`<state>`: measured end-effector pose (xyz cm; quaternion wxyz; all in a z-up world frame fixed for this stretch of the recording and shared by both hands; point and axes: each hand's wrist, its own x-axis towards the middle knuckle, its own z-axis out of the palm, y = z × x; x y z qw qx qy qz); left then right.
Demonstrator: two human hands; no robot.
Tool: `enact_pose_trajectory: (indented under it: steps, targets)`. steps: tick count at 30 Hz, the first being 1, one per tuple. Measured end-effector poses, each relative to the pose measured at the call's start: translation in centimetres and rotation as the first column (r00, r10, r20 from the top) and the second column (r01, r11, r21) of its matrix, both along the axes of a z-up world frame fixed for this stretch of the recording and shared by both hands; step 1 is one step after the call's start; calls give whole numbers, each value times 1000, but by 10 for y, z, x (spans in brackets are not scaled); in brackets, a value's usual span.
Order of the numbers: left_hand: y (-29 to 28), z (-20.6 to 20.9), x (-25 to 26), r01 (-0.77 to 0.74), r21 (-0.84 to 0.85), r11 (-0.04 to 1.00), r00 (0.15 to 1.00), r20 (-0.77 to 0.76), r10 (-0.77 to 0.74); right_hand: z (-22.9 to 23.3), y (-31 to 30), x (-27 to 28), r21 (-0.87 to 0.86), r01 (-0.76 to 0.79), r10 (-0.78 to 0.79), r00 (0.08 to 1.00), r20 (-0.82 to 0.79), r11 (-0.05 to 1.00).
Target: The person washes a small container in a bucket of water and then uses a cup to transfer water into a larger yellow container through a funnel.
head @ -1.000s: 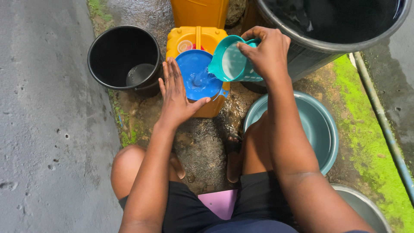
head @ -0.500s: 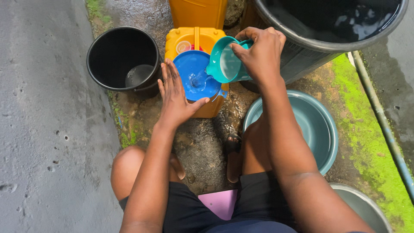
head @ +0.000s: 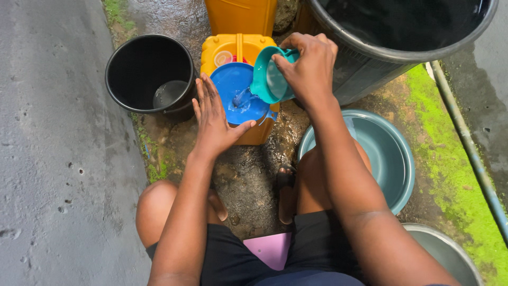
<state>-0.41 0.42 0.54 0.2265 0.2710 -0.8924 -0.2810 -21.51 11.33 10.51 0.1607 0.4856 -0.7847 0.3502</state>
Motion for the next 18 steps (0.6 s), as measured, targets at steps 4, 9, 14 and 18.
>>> enact_pose_trajectory:
  steps: [4, 9, 14, 18]
  targets:
    - [-1, 0, 1, -2, 6, 1000, 1000, 11, 2, -1, -2, 4, -20, -13, 13, 1000, 28, 1000]
    - [-1, -1, 0, 2, 1, 1000, 1000, -2, -2, -1, -4, 6, -33, -16, 16, 1000, -14, 999]
    - [-1, -2, 1, 5, 0, 1000, 1000, -2, -5, -3, -7, 9, -43, -29, 27, 998, -48, 999]
    - [-1, -2, 1, 3, 2, 1000, 1000, -4, -3, -3, -9, 12, -56, -17, 13, 997, -74, 998]
